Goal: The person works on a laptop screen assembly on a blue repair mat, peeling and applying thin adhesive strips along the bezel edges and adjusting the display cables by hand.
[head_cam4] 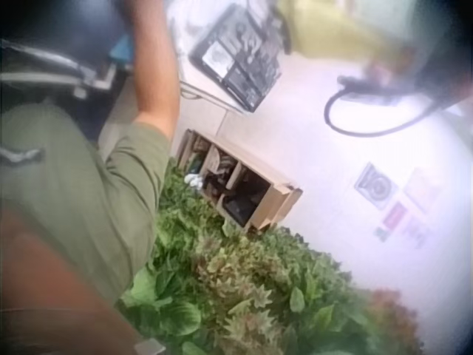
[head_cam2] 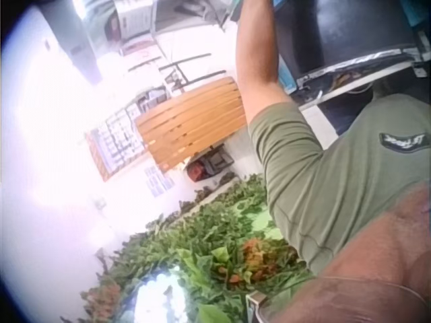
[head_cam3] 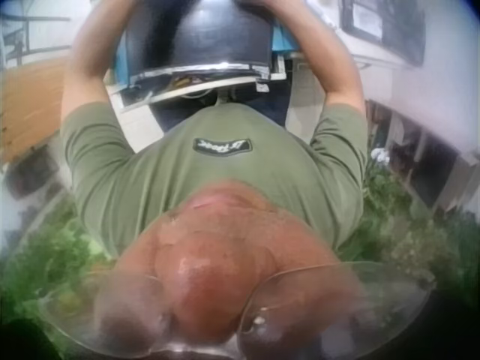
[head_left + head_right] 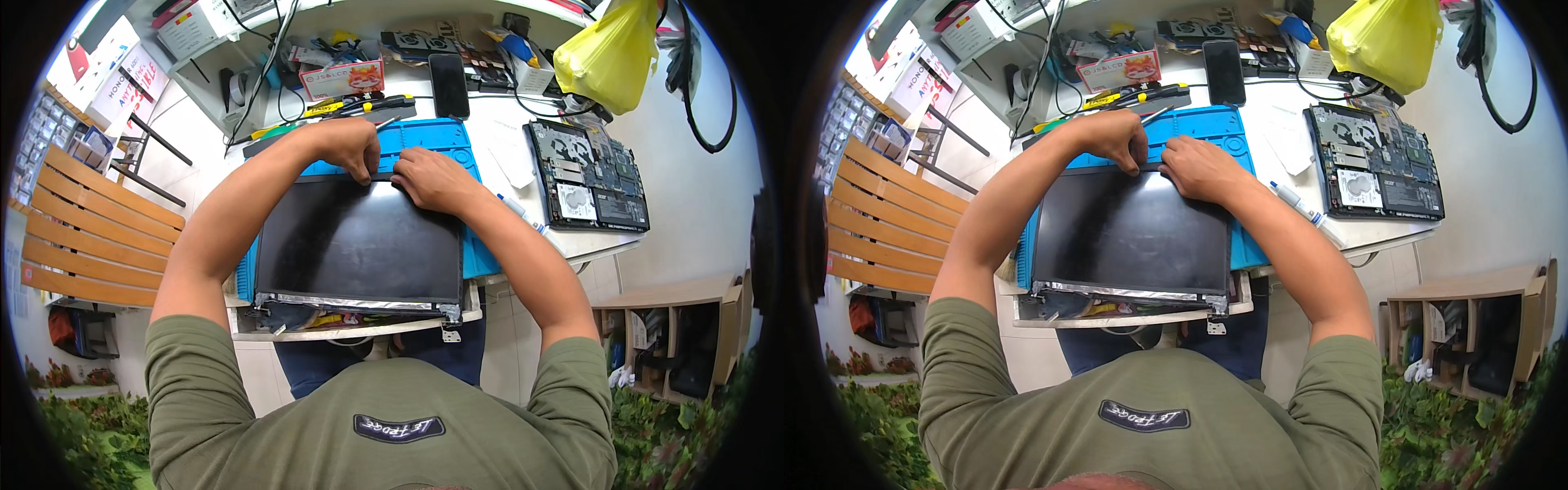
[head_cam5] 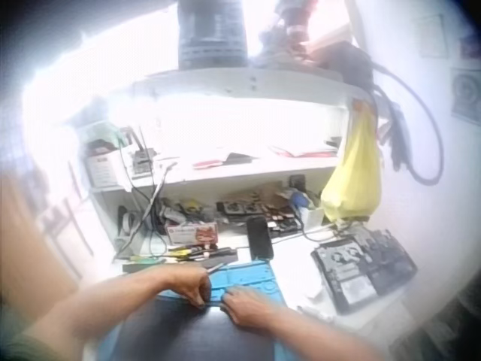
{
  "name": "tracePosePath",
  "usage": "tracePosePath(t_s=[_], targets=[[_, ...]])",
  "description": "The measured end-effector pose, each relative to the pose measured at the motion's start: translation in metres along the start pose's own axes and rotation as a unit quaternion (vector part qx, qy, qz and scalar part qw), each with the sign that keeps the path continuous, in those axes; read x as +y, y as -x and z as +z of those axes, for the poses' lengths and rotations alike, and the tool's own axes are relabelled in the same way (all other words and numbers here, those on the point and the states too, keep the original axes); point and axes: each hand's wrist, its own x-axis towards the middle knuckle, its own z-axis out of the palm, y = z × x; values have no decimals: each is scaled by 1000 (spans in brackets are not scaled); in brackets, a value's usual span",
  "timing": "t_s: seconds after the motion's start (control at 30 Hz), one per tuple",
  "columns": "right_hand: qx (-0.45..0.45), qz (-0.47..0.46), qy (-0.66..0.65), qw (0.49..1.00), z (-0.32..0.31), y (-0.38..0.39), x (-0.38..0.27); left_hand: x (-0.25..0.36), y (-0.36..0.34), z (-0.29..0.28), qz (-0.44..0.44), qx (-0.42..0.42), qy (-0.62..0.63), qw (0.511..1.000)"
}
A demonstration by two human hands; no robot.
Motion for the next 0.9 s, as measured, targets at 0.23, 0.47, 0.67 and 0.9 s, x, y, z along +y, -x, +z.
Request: tracePosePath(t_s=[0.23, 0.47, 0.67, 0.9], targets=[[15, -31, -22, 999, 0, -16, -6, -8, -3, 8, 11, 14, -1, 1000], [51, -49, -1, 998, 18, -21, -12, -6, 0, 13, 28, 49, -15, 998], [62, -54, 23, 996, 20, -19, -12, -8, 0, 13, 32, 46, -10, 998], [23, -43, 30, 998, 12, -19, -17, -29, 17, 2, -28, -21, 11, 999]])
